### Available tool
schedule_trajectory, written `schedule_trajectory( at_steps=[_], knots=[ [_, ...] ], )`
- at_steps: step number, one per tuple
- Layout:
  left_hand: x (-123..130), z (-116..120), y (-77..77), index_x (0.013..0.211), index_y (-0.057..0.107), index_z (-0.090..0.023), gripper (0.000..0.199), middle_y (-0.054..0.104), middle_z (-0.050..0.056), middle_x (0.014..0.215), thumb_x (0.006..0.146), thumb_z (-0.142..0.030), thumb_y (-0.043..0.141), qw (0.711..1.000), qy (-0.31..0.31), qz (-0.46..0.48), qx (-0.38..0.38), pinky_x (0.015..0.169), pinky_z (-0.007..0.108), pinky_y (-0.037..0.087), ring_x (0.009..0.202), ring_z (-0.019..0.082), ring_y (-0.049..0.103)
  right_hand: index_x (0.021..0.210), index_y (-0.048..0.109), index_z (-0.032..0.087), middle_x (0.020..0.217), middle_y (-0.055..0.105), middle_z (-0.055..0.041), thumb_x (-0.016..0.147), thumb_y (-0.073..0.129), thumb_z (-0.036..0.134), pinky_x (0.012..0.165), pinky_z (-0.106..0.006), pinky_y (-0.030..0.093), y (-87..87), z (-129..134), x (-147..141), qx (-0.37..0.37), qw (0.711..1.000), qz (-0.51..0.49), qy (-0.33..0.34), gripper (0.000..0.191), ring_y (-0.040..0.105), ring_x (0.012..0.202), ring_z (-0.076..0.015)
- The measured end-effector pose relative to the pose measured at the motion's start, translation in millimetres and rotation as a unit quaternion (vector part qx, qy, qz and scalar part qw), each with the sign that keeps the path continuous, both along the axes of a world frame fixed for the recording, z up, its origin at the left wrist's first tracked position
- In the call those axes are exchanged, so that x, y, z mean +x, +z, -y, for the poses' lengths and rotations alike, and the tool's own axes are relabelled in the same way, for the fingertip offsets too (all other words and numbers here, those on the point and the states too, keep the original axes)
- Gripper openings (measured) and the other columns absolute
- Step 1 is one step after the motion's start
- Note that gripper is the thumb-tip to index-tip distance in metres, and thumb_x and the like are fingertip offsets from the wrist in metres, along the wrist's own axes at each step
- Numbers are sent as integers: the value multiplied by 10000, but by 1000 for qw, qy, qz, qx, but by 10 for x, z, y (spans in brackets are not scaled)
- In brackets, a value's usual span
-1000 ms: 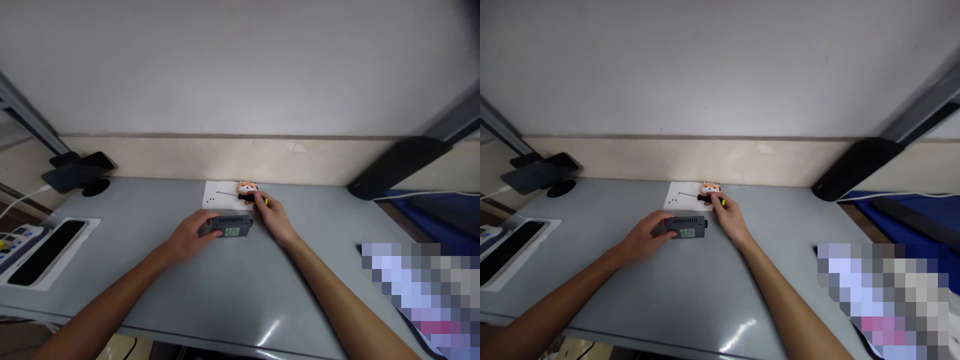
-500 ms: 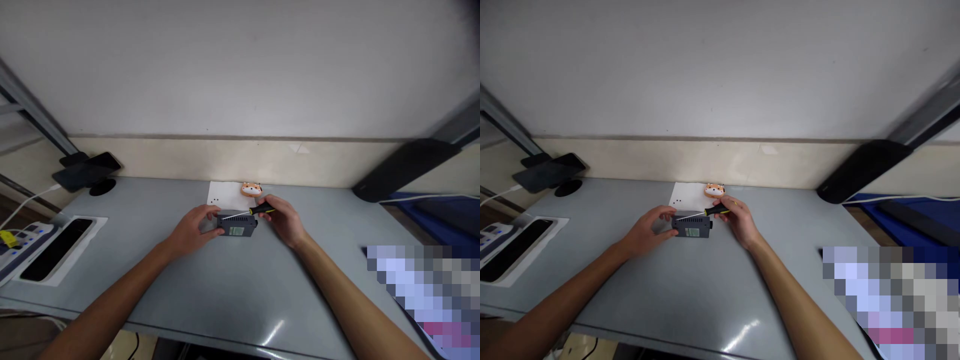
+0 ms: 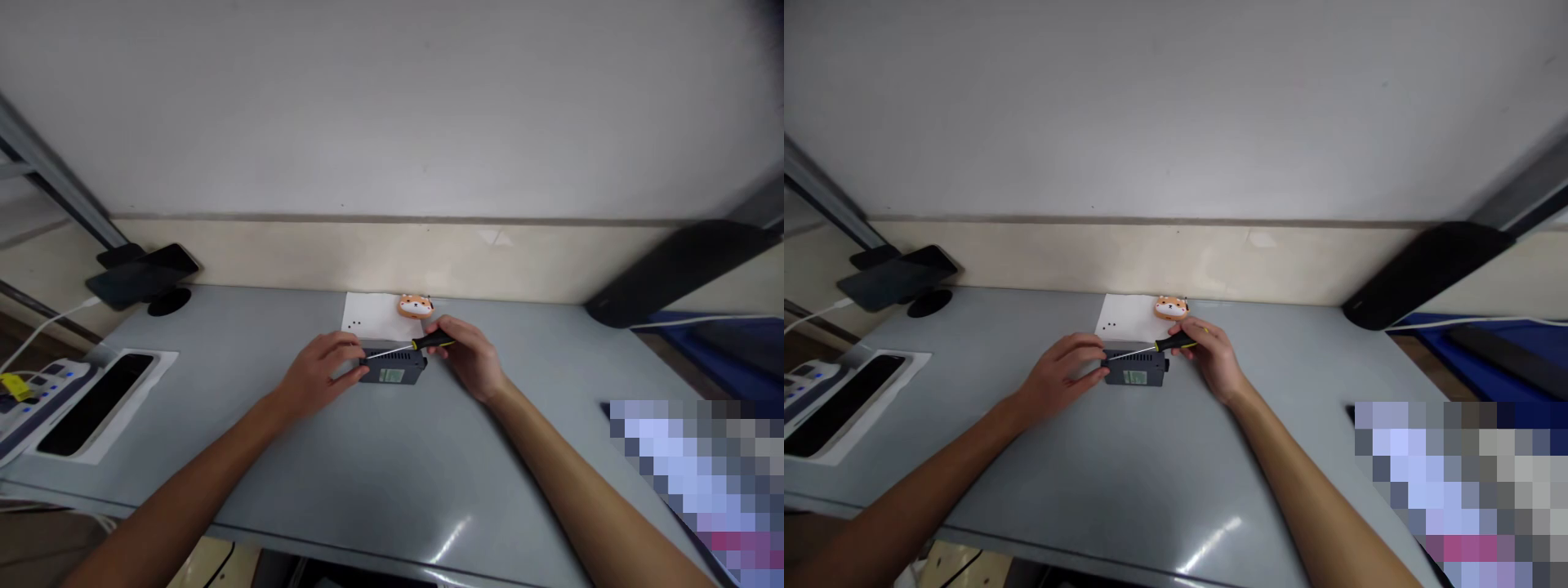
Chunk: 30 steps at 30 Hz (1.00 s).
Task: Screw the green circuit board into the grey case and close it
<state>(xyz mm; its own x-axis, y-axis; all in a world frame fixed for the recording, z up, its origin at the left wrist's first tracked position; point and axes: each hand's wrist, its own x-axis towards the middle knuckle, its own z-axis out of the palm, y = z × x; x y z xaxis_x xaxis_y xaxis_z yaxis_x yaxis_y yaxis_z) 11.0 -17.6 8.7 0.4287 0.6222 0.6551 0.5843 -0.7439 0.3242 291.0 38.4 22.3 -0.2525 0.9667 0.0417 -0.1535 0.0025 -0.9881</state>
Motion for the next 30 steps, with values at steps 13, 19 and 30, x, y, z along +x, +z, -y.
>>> schedule_trajectory(
  at_steps=[13,19,30],
  knots=[
    [50,45,28,1168,584,-252,172,651,74,1280,1020,-199,515,997,-14,-40,-59,988,377,545,1133,192,653,1028,727,237,859,723,-29,940,551,615,665,-324,415,-115,-47,-87,65,972,191,-117,427,567,702,-193],
    [59,41,4,1189,554,-239,192,680,79,1207,1017,-198,478,994,-20,-58,-89,969,394,553,1101,206,660,1143,731,254,1169,752,-60,976,539,539,958,-398,467,-136,-16,-162,142,963,222,-57,383,657,1075,-258],
    [-25,1,-16,1160,540,-242,203,647,103,1360,967,-178,543,997,-22,4,-79,1059,448,517,1233,221,639,1006,732,243,896,725,-40,941,573,579,674,-329,433,-83,-40,-6,75,978,160,-114,378,559,709,-184]
  ],
)
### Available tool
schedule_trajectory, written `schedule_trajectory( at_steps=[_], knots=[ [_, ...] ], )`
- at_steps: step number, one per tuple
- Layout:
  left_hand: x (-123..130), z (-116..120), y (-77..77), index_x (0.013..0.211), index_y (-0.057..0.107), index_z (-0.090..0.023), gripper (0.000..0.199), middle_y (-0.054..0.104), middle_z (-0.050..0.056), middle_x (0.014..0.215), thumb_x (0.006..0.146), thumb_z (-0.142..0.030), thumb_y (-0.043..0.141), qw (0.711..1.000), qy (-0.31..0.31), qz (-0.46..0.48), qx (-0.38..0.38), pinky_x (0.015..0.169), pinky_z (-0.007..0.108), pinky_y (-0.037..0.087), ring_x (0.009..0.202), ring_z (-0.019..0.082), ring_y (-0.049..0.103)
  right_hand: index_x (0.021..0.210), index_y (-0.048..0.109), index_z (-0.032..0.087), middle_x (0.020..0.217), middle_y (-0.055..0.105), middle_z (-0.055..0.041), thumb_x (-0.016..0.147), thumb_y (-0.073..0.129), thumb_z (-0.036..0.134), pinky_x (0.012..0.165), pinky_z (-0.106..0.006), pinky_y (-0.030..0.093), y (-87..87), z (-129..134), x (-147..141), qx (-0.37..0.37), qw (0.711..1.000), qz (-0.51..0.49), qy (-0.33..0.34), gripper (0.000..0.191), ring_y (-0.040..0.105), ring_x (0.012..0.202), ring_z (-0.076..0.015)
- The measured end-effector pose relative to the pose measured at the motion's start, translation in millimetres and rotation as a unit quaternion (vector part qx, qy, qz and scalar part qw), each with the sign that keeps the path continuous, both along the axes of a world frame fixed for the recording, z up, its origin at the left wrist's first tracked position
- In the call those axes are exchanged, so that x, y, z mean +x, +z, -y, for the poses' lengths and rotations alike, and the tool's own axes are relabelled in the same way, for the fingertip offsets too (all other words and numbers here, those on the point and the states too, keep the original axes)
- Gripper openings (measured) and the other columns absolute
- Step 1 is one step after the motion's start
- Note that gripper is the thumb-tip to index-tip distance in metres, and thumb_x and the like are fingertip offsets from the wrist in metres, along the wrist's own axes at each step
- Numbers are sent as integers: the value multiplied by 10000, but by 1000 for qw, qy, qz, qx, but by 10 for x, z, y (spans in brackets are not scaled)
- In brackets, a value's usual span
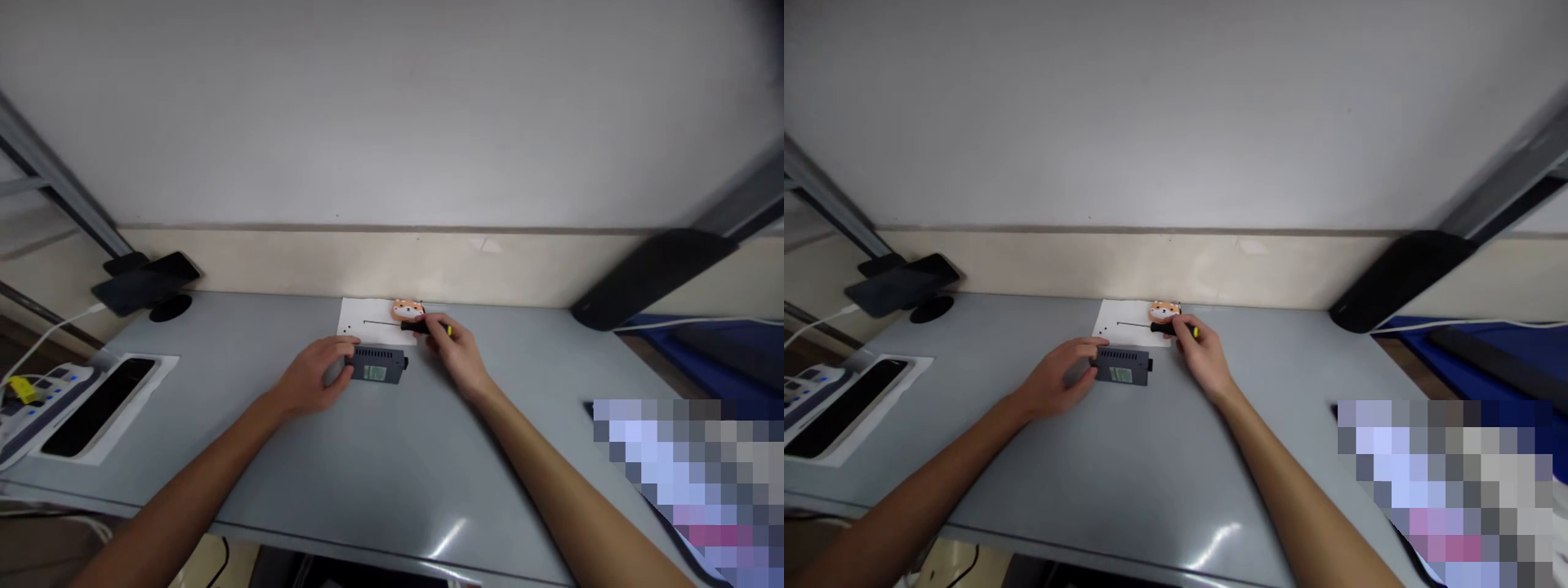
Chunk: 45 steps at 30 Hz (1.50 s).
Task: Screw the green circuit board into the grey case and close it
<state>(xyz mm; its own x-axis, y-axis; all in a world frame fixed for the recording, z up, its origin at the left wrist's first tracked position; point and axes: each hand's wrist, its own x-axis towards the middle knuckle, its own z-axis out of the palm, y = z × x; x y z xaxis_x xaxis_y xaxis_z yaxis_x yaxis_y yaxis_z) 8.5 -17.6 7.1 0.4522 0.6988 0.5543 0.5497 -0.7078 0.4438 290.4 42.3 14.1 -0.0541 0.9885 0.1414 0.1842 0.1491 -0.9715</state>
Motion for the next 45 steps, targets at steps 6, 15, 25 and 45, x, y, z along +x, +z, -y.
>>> schedule_trajectory(
  at_steps=[6,15,25,45],
  knots=[
    [54,78,-43,1283,518,-244,267,548,127,1506,1034,-203,430,998,27,59,-22,1133,508,459,1394,237,532,790,682,220,708,598,-17,866,678,544,529,-310,361,120,-18,196,-22,979,-201,-24,334,475,557,-141],
    [568,23,170,1083,622,-238,200,717,69,1254,932,-128,551,983,90,-32,159,1018,455,464,1139,246,676,629,654,197,643,495,-21,818,700,384,468,-295,311,198,-38,362,-16,971,-235,-35,271,415,532,-126],
    [636,82,16,1053,641,-254,176,762,10,1147,954,-119,586,987,94,2,132,1012,419,436,1060,195,709,633,649,194,618,483,-16,822,678,358,464,-289,310,136,-55,339,-23,977,-210,-24,252,433,527,-130],
    [640,60,3,1147,660,-256,215,754,30,1177,970,-148,605,985,92,12,145,1017,406,428,1077,183,706,617,681,179,606,513,-16,812,681,320,452,-261,317,94,-75,329,-38,974,-220,-29,241,464,502,-102]
  ],
)
